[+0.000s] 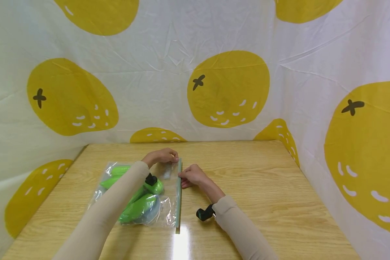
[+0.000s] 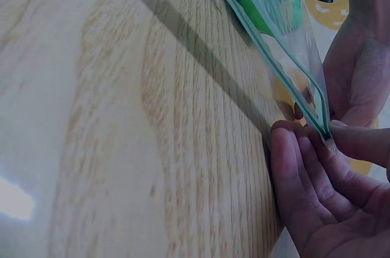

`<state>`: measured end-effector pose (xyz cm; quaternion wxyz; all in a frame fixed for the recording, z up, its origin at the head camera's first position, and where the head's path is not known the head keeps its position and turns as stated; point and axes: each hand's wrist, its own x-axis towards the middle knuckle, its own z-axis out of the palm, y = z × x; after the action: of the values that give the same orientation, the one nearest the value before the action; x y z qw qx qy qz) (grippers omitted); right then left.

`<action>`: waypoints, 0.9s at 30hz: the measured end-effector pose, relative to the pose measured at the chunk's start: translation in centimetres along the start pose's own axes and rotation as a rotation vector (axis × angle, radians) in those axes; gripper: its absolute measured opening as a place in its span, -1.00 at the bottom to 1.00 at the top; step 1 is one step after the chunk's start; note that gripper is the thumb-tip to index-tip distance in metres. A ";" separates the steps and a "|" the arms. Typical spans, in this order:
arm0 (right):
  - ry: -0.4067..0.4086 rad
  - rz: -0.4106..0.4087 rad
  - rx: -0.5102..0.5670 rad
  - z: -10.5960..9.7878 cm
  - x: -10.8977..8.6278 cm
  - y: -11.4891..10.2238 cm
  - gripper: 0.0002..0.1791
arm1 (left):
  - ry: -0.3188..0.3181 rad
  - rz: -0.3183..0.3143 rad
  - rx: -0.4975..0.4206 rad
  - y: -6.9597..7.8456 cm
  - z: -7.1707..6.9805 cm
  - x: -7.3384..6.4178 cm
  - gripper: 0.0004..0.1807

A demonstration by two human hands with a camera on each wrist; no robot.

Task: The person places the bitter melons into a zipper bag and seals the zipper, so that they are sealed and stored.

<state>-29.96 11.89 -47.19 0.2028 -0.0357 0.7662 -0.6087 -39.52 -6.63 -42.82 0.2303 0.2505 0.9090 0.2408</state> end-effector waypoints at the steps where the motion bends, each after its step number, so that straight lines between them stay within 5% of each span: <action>1: -0.001 -0.001 0.000 0.0 0.0 0.0 -0.75 | 0.000 0.000 -0.002 0.0 0.0 0.0 -0.74; 27: -0.029 -0.014 -0.021 -0.2 -0.4 0.3 -0.75 | 0.004 0.000 -0.010 0.0 0.0 0.1 -0.75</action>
<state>-29.61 12.26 -47.28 0.2094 -0.0521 0.7692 -0.6015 -39.60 -6.61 -42.82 0.2300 0.2487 0.9082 0.2460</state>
